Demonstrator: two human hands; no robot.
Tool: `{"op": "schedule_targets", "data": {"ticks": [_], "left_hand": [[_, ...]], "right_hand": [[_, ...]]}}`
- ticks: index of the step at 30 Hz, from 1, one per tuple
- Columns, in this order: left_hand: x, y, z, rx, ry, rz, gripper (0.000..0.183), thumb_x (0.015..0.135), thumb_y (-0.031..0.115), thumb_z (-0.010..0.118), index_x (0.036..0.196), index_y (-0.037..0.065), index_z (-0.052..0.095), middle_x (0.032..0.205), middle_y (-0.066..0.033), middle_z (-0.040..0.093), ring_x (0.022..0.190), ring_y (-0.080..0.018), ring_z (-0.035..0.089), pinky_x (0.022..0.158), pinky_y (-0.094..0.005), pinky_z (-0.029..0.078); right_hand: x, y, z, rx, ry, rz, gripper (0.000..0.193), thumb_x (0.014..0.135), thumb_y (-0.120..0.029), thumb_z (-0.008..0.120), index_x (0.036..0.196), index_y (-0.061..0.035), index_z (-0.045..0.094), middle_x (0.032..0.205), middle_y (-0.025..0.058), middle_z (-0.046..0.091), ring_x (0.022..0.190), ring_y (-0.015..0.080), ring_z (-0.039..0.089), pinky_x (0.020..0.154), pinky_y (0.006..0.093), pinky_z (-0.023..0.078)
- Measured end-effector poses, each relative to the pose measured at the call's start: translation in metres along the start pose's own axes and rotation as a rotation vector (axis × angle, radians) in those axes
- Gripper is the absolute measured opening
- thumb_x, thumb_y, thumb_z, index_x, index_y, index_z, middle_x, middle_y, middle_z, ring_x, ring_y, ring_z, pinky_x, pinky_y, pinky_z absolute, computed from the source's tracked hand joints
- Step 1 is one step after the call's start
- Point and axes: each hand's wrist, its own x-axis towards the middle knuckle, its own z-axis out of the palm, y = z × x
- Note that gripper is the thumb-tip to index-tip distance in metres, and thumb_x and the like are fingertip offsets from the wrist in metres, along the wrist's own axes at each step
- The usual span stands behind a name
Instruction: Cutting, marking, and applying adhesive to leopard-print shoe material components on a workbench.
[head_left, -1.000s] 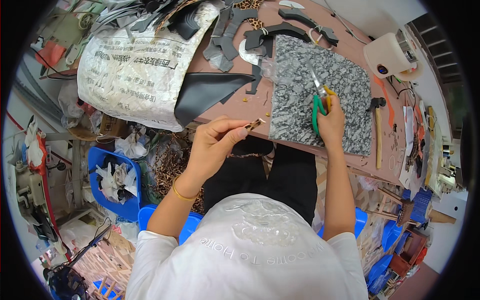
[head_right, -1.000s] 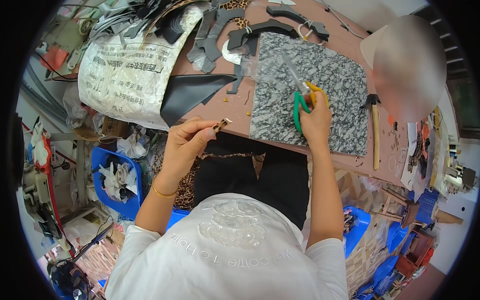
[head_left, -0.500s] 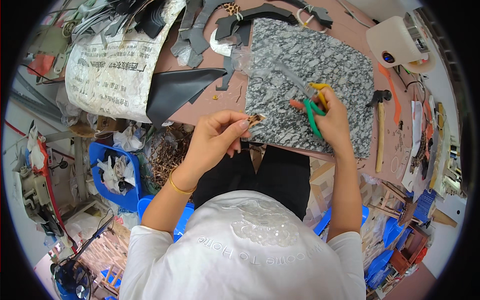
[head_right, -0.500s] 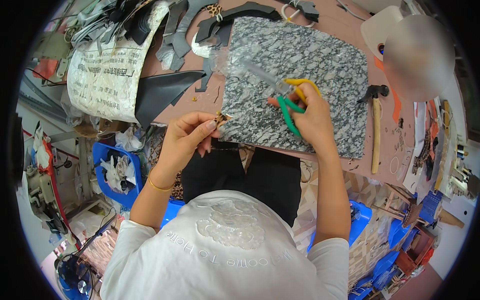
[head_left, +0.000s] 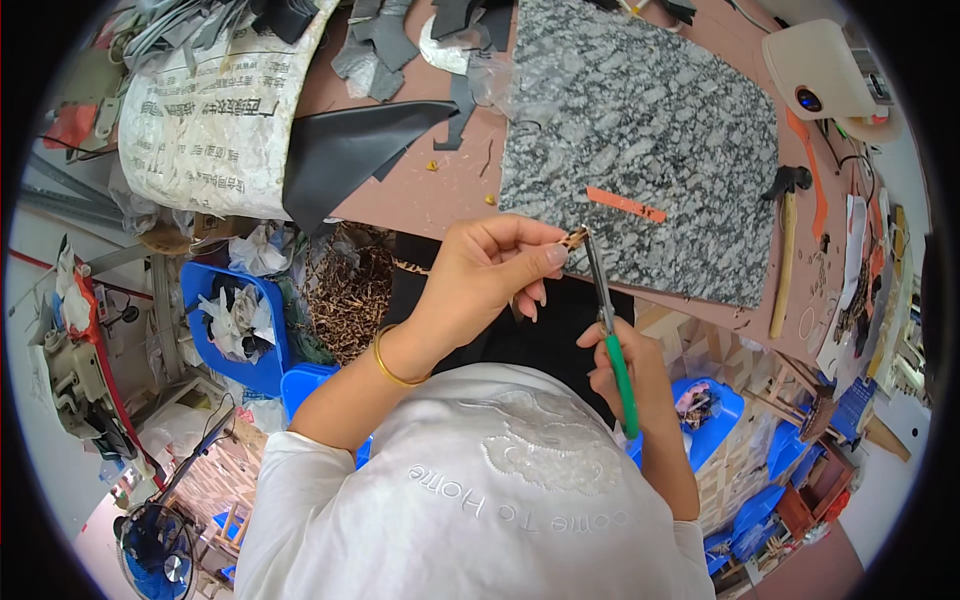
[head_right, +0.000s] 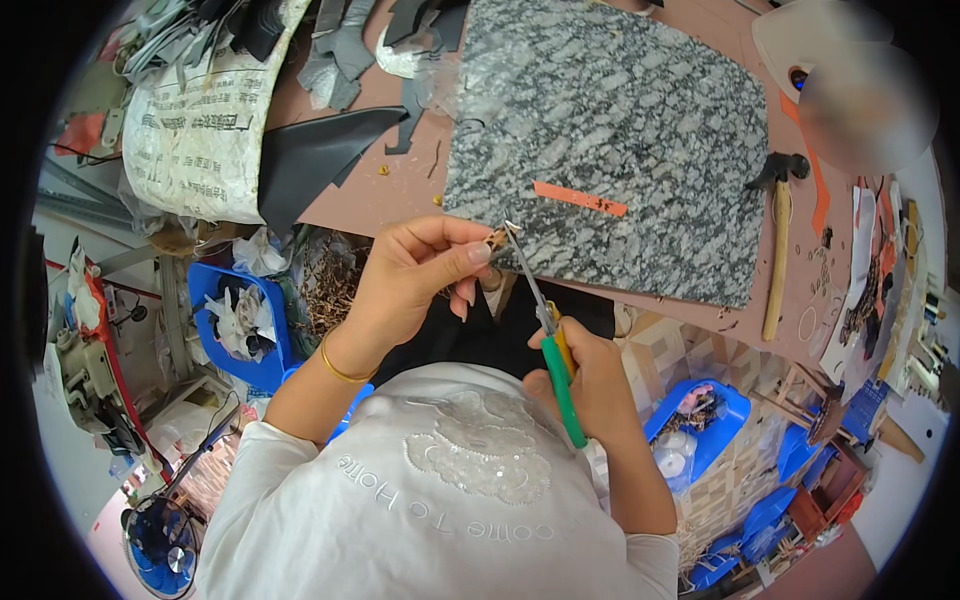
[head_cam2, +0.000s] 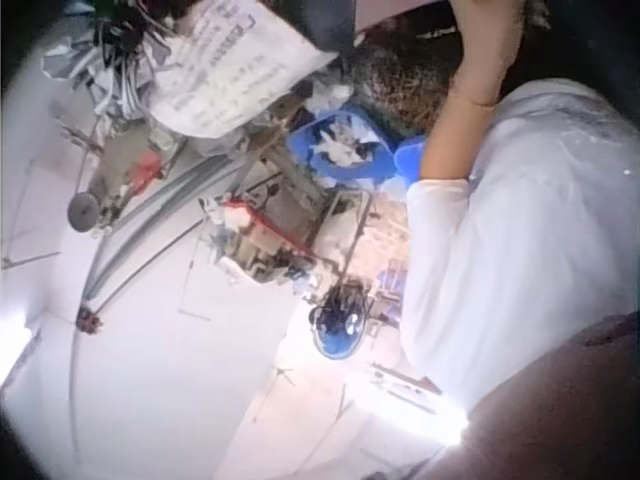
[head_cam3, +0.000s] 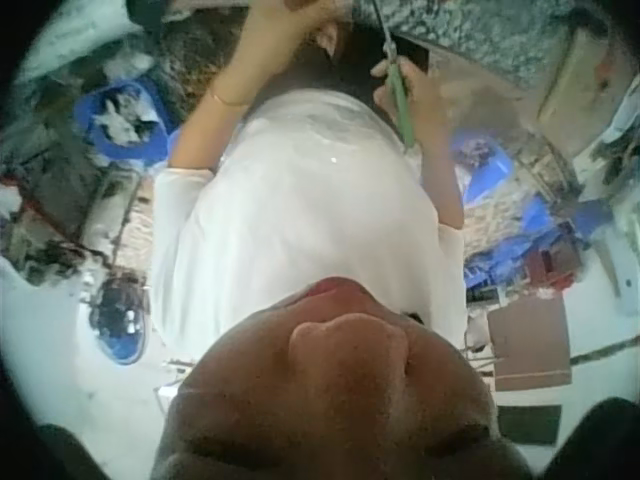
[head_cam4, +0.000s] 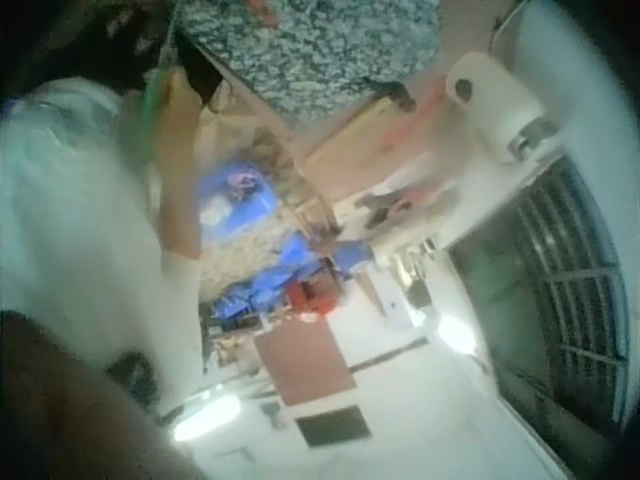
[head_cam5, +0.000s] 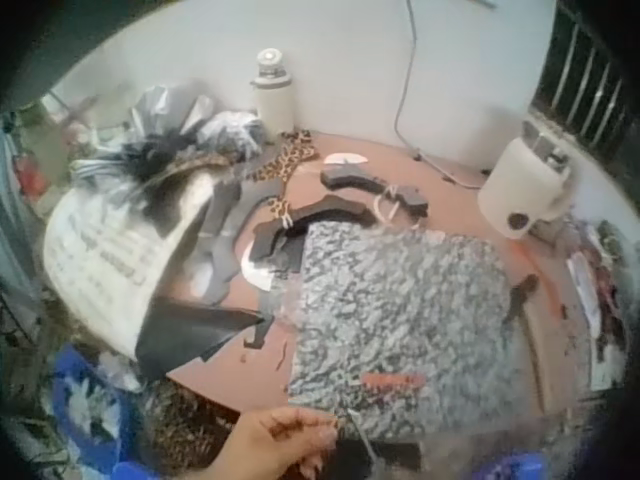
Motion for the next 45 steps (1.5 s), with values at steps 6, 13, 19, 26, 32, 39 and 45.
{"op": "schedule_targets", "data": {"ticks": [6, 13, 19, 26, 32, 39, 45], "left_hand": [[-0.007, -0.015, 0.002, 0.037, 0.003, -0.039, 0.020, 0.089, 0.008, 0.067, 0.106, -0.004, 0.067, 0.079, -0.0065, 0.066, 0.058, -0.0083, 0.060, 0.047, -0.0214, 0.051], [-0.010, -0.024, 0.005, 0.195, 0.031, -0.072, 0.016, 0.089, 0.007, 0.066, 0.101, -0.005, 0.069, 0.073, -0.0038, 0.064, 0.053, -0.0056, 0.056, 0.043, -0.0192, 0.046], [-0.011, -0.017, 0.015, 0.380, 0.029, -0.077, 0.011, 0.089, 0.005, 0.065, 0.097, -0.001, 0.069, 0.075, -0.0048, 0.065, 0.055, -0.0089, 0.059, 0.046, -0.0218, 0.047], [0.039, -0.010, 0.039, 1.480, -0.108, 0.774, 0.011, 0.083, 0.001, 0.063, 0.093, 0.006, 0.061, 0.120, -0.0122, 0.064, 0.078, -0.0287, 0.067, 0.064, -0.0324, 0.053], [0.021, -0.034, 0.044, 1.487, -0.021, 0.642, 0.013, 0.082, 0.003, 0.065, 0.094, 0.006, 0.060, 0.127, -0.0134, 0.060, 0.077, -0.0299, 0.067, 0.064, -0.0336, 0.054], [0.013, -0.020, 0.040, 0.654, -0.157, 0.323, 0.011, 0.091, 0.003, 0.062, 0.101, 0.000, 0.066, 0.095, -0.0057, 0.068, 0.071, -0.0089, 0.063, 0.054, -0.0213, 0.047], [0.004, 0.000, 0.044, 0.516, -0.120, 0.002, 0.014, 0.091, 0.007, 0.065, 0.102, -0.002, 0.068, 0.082, -0.0042, 0.068, 0.073, -0.0052, 0.062, 0.052, -0.0170, 0.043]], "right_hand": [[-0.005, 0.004, 0.018, -0.014, 0.083, -0.012, 0.050, 0.076, -0.046, 0.077, 0.080, -0.0016, 0.054, 0.059, 0.0025, 0.046, 0.054, 0.0096, 0.040, 0.050, 0.0269, 0.035], [-0.016, 0.018, 0.028, -0.059, 0.108, 0.051, 0.045, 0.074, -0.027, 0.083, 0.067, -0.0010, 0.047, 0.055, 0.0085, 0.049, 0.050, 0.0133, 0.039, 0.047, 0.0297, 0.038], [-0.022, 0.025, 0.024, 0.044, 0.299, 0.071, 0.029, 0.080, -0.017, 0.078, 0.069, -0.0026, 0.055, 0.053, 0.0025, 0.051, 0.049, 0.0083, 0.043, 0.047, 0.0262, 0.038], [0.006, 0.010, -0.029, 0.388, 0.605, 0.061, 0.022, 0.083, -0.018, 0.075, 0.075, -0.0057, 0.059, 0.059, -0.0036, 0.054, 0.050, 0.0033, 0.047, 0.047, 0.0184, 0.037], [0.005, 0.024, -0.032, 0.308, 0.578, 0.044, 0.015, 0.082, -0.007, 0.075, 0.080, -0.0034, 0.060, 0.064, -0.0031, 0.056, 0.053, 0.0026, 0.050, 0.049, 0.0177, 0.041], [0.026, -0.013, -0.015, 0.631, 0.439, -0.200, 0.017, 0.084, -0.001, 0.071, 0.093, -0.0029, 0.056, 0.090, 0.0065, 0.069, 0.076, 0.0065, 0.061, 0.069, 0.0202, 0.048], [0.030, -0.024, -0.022, 0.565, 0.367, -0.204, 0.018, 0.085, -0.001, 0.071, 0.092, -0.0015, 0.054, 0.088, 0.0092, 0.068, 0.073, 0.0064, 0.061, 0.065, 0.0198, 0.049]]}}
